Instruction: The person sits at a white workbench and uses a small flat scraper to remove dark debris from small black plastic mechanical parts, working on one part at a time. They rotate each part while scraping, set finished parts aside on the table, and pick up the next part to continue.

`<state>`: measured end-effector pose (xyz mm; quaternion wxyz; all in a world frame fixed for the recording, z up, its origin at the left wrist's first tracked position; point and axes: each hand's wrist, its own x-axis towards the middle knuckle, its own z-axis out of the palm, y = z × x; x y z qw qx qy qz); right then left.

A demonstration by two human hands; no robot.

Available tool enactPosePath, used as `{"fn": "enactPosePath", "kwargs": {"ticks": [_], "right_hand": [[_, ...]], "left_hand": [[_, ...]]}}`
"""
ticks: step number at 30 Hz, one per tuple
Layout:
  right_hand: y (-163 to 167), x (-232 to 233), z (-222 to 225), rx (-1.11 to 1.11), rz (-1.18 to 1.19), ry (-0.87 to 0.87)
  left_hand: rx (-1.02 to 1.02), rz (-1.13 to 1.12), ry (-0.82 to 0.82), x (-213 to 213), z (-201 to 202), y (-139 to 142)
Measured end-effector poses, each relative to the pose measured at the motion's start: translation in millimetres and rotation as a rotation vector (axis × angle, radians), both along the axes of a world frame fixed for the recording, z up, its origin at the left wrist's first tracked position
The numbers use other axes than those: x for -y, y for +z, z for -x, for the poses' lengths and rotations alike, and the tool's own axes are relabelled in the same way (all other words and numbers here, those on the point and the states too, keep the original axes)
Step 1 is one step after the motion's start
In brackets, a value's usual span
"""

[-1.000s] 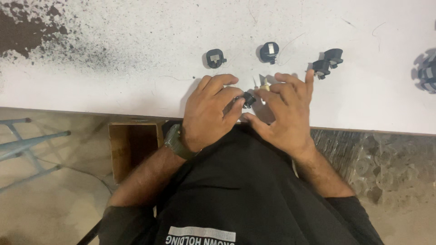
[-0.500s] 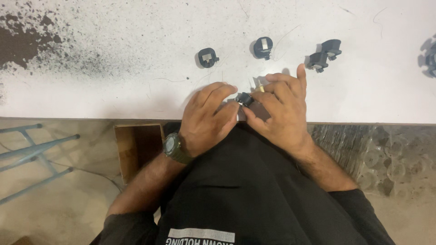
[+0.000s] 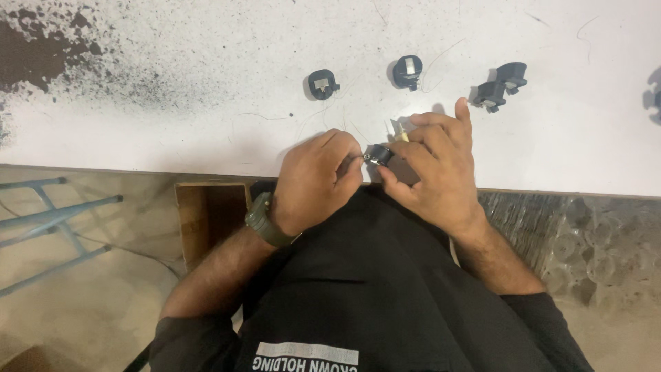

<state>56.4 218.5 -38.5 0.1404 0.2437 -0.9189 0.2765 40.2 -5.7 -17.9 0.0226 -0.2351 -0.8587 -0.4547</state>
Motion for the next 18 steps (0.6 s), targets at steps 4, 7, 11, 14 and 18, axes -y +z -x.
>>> {"fn": "enactPosePath", "kwargs": {"ticks": [4, 7, 11, 14, 18], "right_hand": [[0, -2, -5, 0.006, 0.051, -0.025], [-6, -1, -18, -0.071, 0.165, -0.057], [-23, 6, -36, -0.072, 0.328, -0.026], [-34, 10, -39, -0.078, 0.359, -0.038], [-36, 9, -38, -0.082, 0.317, -0.056]], "left_hand": [[0.004, -0.005, 0.008, -6, -2, -7], [0.01, -0.009, 0.015, -12, -4, -13], [-0.004, -0.058, 0.016, -19, -6, -20], [-0.037, -0.089, 0.043, -25, -8, -24], [-0.027, -0.079, 0.041, -27, -10, -25]]}}
